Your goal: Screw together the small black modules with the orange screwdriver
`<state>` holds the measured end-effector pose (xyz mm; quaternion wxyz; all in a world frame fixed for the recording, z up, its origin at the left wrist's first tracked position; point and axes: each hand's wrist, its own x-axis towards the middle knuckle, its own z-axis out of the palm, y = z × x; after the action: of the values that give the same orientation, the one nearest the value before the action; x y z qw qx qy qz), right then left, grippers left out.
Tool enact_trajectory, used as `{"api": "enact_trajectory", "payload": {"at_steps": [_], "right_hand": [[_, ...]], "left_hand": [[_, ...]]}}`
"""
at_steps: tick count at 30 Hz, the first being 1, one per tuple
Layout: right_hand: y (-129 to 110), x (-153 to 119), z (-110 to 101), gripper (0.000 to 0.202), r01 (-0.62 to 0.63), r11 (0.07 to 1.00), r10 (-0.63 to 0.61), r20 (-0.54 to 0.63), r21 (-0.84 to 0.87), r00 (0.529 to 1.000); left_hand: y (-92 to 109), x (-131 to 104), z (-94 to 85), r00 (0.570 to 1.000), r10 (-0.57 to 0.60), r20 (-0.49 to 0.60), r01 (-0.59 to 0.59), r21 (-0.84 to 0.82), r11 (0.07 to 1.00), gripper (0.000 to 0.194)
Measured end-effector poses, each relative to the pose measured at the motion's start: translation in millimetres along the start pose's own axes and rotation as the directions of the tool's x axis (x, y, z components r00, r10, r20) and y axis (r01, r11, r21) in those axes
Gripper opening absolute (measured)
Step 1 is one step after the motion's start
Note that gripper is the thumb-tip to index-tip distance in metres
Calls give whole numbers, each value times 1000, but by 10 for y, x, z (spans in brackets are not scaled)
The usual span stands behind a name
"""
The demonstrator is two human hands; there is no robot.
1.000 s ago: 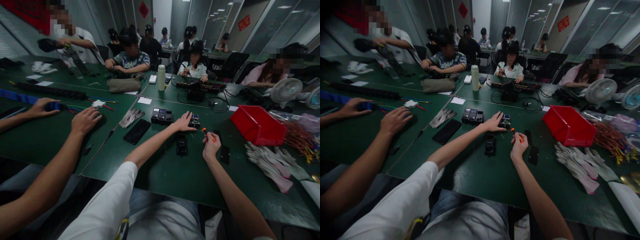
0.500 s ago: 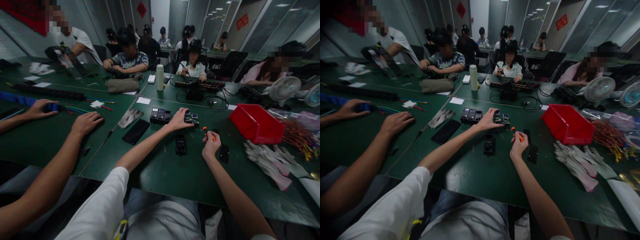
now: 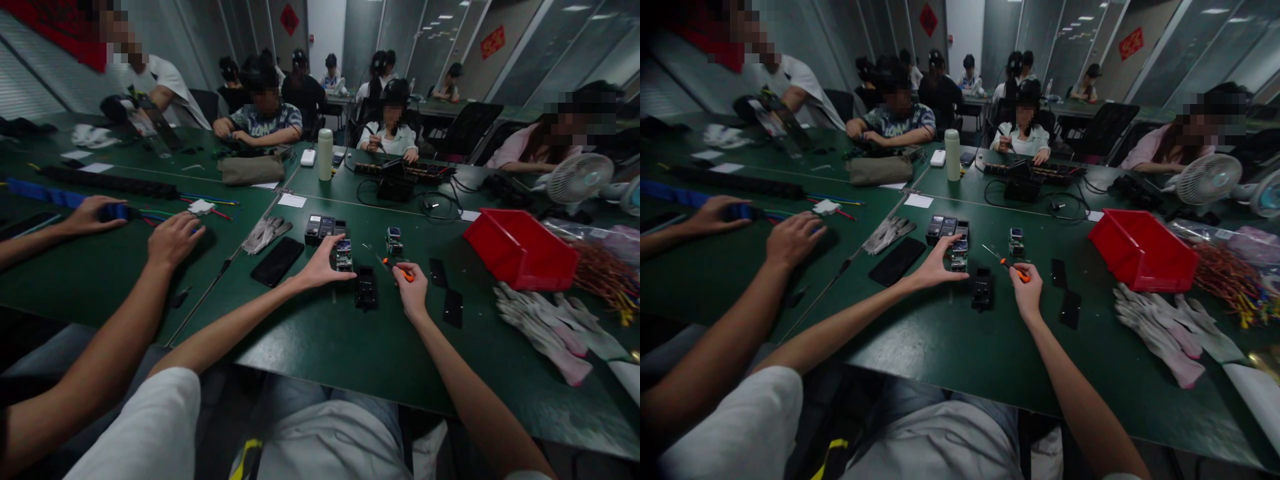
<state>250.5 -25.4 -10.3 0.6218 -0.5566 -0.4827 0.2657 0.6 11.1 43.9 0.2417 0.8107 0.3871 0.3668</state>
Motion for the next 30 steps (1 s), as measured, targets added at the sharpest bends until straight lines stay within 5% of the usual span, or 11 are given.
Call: {"api": "enact_trajectory", "payload": {"at_steps": [11, 30], "right_hand": [[32, -20, -21, 13, 207, 866, -120, 213, -456, 970], [-136, -74, -13, 15, 339, 827, -232, 277, -449, 932]], "left_hand": [[-170, -215, 116, 993, 11, 118, -8, -30, 1000, 101], [-316, -289, 45, 972, -22, 232, 31, -34, 999, 97]]}}
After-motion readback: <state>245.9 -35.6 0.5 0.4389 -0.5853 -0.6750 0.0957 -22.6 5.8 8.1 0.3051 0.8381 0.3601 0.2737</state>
